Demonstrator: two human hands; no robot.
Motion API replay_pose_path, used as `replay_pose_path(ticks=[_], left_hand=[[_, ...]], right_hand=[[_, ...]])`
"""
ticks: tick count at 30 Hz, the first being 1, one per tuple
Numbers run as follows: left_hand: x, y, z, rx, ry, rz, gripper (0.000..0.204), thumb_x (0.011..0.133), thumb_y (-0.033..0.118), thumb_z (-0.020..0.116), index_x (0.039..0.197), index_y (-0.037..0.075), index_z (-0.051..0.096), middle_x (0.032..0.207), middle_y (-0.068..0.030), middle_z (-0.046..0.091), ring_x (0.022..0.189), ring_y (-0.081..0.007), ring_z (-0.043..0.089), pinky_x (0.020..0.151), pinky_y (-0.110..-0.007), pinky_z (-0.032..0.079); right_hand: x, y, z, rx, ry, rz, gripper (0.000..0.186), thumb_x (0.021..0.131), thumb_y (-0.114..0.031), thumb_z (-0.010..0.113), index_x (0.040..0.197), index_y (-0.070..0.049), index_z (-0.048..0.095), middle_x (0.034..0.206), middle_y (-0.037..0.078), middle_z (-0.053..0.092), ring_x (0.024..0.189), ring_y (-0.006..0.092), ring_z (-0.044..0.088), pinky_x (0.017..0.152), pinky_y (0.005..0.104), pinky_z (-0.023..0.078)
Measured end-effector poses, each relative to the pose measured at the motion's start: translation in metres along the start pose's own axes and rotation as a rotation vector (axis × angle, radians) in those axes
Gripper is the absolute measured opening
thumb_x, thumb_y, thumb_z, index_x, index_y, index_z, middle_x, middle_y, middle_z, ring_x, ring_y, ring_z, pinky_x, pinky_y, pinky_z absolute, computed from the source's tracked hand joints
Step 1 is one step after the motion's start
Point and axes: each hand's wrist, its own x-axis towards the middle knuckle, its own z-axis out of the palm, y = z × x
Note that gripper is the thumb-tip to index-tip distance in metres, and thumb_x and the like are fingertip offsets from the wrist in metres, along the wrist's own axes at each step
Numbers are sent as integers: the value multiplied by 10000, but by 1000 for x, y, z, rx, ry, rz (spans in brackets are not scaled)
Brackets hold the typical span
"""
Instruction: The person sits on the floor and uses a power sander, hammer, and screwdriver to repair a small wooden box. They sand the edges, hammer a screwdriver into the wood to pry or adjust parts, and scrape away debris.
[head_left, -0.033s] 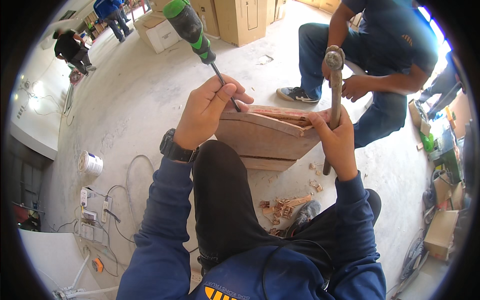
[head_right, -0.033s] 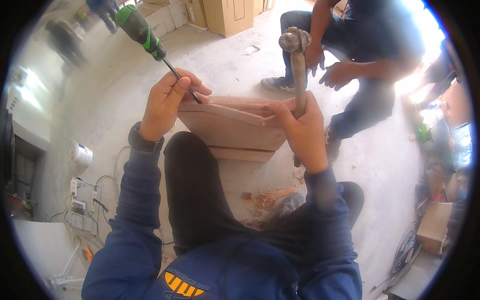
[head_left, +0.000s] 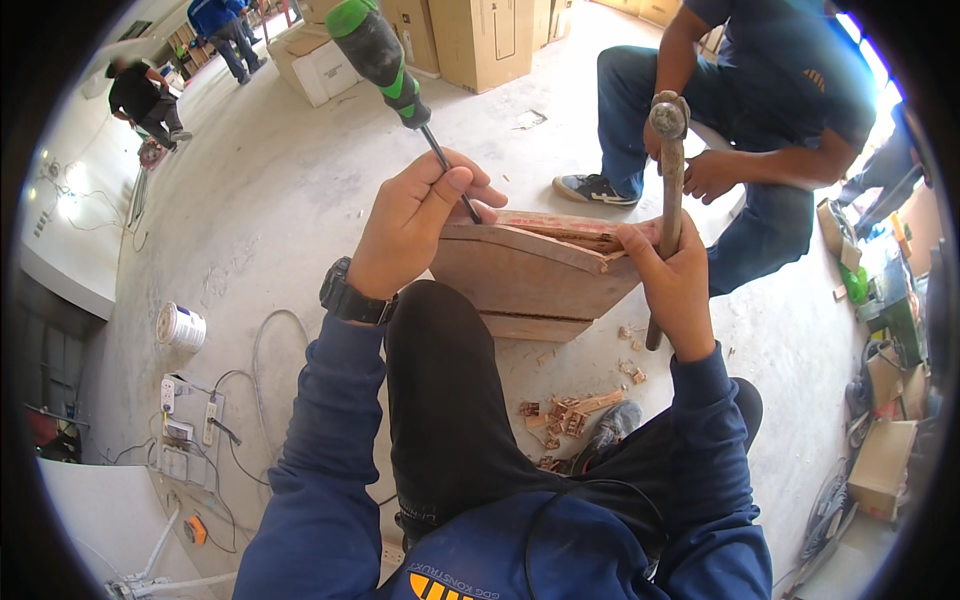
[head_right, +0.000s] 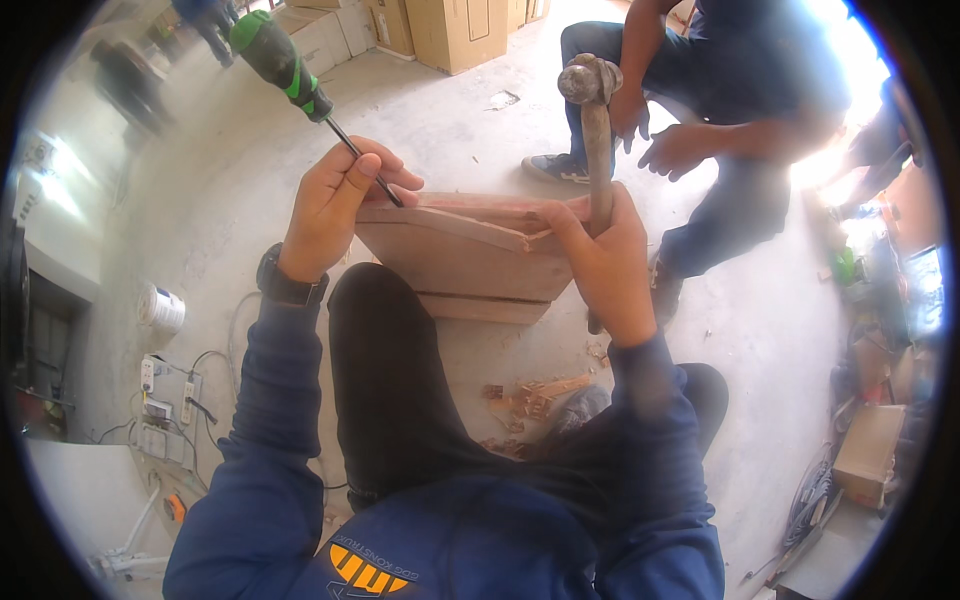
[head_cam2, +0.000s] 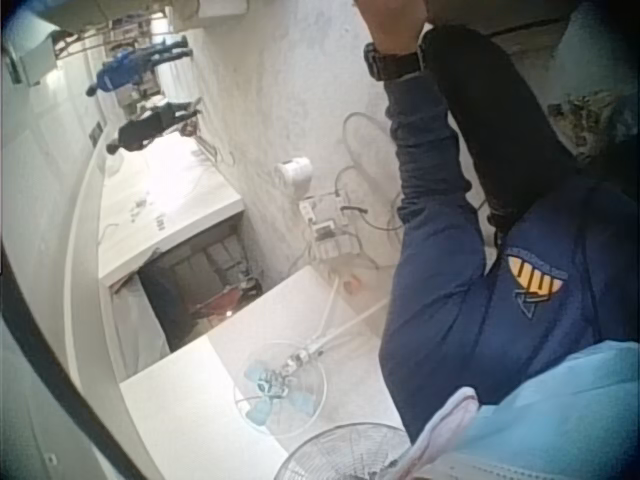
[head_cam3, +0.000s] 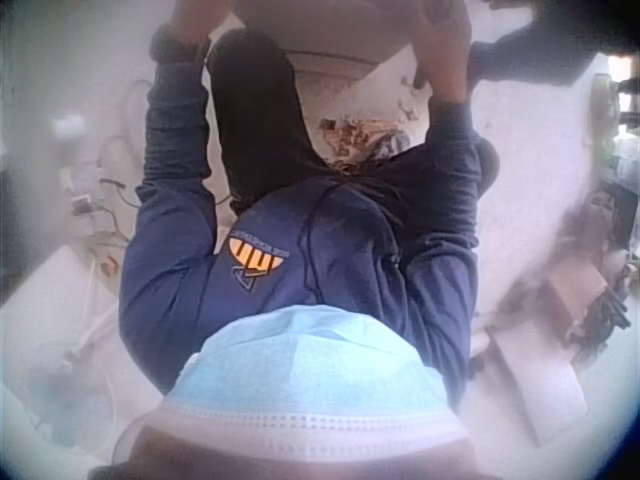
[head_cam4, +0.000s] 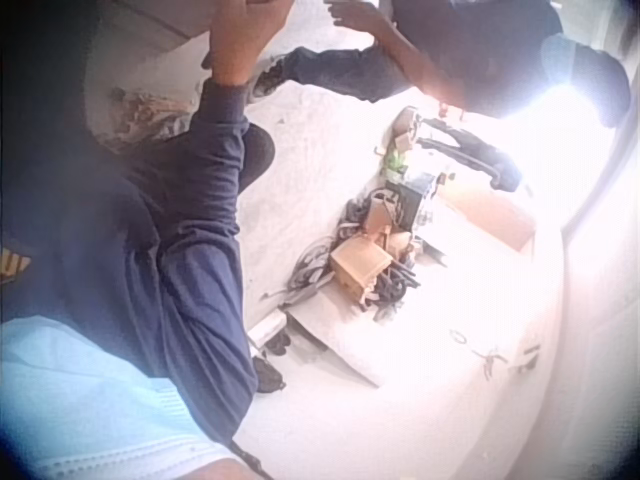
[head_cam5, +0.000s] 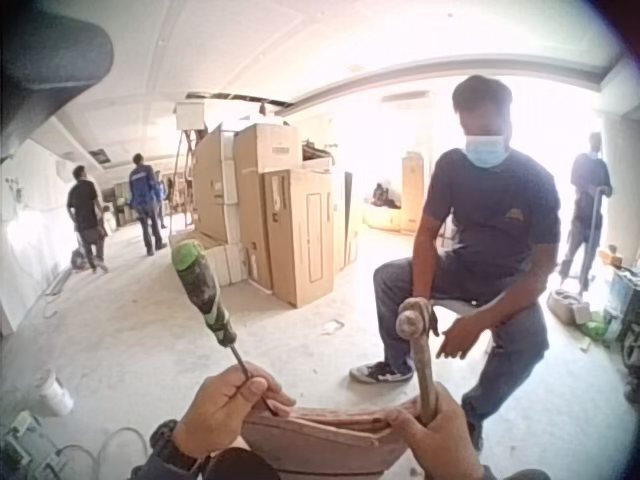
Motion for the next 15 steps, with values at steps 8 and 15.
replay_pose_path(ticks=[8,15], left_hand=[[6,1,-4,10,-8,3,232,1109,199,508,1111,-13,603,1040,-108,688,993,-211,724,855,-324,612],[6,-1,-3,19,4,28,236,1110,202,505,1110,-11,608,1031,-113,706,965,-206,728,845,-320,609]], right_hand=[[7,2,1,-50,19,-41,307,920,-241,798,944,-18,588,852,56,657,778,118,614,715,274,499],[7,3,1,-28,11,-62,300,924,-240,794,938,-25,584,850,53,661,773,117,613,713,273,499]])
